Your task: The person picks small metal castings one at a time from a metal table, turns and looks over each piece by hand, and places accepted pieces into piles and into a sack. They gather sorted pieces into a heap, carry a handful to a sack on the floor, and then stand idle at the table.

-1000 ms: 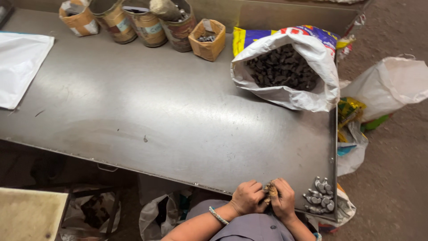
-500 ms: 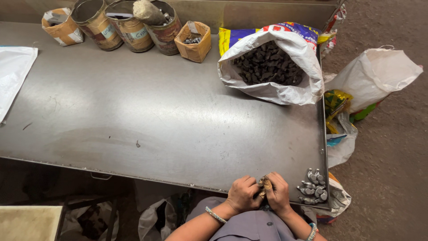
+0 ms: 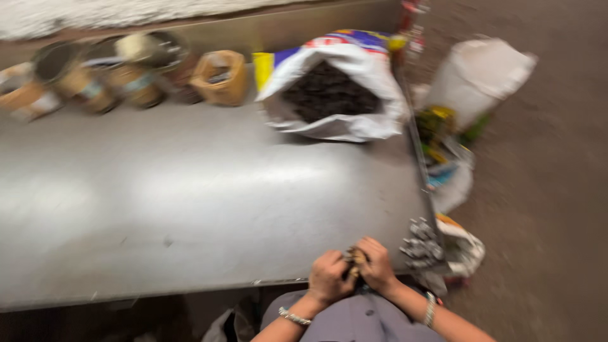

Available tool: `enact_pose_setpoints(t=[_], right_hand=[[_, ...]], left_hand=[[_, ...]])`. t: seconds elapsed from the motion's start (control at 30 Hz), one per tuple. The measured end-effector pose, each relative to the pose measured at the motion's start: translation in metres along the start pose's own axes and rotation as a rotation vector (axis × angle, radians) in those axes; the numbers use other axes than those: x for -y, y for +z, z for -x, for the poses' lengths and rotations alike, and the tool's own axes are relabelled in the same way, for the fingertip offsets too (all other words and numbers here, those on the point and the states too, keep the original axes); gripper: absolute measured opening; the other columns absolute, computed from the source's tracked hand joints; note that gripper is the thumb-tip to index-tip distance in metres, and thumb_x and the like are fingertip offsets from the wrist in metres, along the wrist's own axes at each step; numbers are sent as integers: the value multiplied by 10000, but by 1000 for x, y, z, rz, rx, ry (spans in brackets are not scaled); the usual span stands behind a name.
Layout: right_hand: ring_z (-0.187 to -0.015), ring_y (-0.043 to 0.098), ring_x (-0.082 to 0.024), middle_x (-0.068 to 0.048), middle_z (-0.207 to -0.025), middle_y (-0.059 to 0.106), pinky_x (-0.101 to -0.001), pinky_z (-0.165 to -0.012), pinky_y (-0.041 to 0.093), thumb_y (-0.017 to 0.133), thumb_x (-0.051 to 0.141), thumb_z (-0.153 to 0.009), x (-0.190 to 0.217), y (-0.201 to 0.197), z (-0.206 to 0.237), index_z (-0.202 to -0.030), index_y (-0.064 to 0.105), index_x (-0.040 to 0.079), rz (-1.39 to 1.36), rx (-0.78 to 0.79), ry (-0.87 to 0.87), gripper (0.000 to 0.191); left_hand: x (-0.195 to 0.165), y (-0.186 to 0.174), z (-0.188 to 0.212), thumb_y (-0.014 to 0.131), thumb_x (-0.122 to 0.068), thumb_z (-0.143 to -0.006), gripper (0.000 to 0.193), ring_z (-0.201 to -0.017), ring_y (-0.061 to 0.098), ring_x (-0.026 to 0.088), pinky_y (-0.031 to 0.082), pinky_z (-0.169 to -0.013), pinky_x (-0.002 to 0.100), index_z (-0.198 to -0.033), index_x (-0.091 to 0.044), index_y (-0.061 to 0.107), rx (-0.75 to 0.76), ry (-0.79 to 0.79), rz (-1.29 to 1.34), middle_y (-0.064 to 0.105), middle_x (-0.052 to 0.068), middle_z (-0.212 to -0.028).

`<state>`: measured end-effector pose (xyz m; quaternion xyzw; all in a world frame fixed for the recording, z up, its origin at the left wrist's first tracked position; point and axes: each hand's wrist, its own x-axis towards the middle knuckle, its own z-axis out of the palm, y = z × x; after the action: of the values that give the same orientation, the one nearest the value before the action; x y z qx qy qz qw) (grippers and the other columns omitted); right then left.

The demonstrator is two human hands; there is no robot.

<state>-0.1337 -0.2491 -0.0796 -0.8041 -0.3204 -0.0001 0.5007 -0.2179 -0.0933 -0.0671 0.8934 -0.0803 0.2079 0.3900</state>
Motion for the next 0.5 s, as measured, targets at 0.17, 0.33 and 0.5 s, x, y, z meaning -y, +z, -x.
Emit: enact_pose_setpoints(t=[0.17, 0.33, 0.5], right_hand=[[-823, 601, -368, -147, -833, 638, -461, -753, 491, 611, 105, -809, 2, 15, 6, -846, 648, 48, -10, -20, -34, 77], [-914, 612, -332, -105, -890, 631, -438, -866, 493, 651, 144, -878, 11, 22, 3, -895, 624, 70, 61, -35, -155, 81], [-878, 602, -237, -40, -824, 601, -368, -863, 477, 619, 183, -992, 12, 29, 2, -917, 618, 84, 118, -4, -152, 124]], left_hand=[[26, 8, 19, 804, -169, -697, 204, -757, 639, 353, 530, -655, 458, -772, -31, 674, 14, -78, -3, 660, 133, -836], [52, 24, 11, 782, -156, -676, 249, -783, 660, 341, 549, -668, 428, -887, -28, 746, -103, 28, 40, 691, 145, -897], [54, 36, -5, 775, -184, -686, 252, -761, 650, 333, 542, -652, 419, -885, -33, 744, -111, 85, 32, 689, 144, -888]])
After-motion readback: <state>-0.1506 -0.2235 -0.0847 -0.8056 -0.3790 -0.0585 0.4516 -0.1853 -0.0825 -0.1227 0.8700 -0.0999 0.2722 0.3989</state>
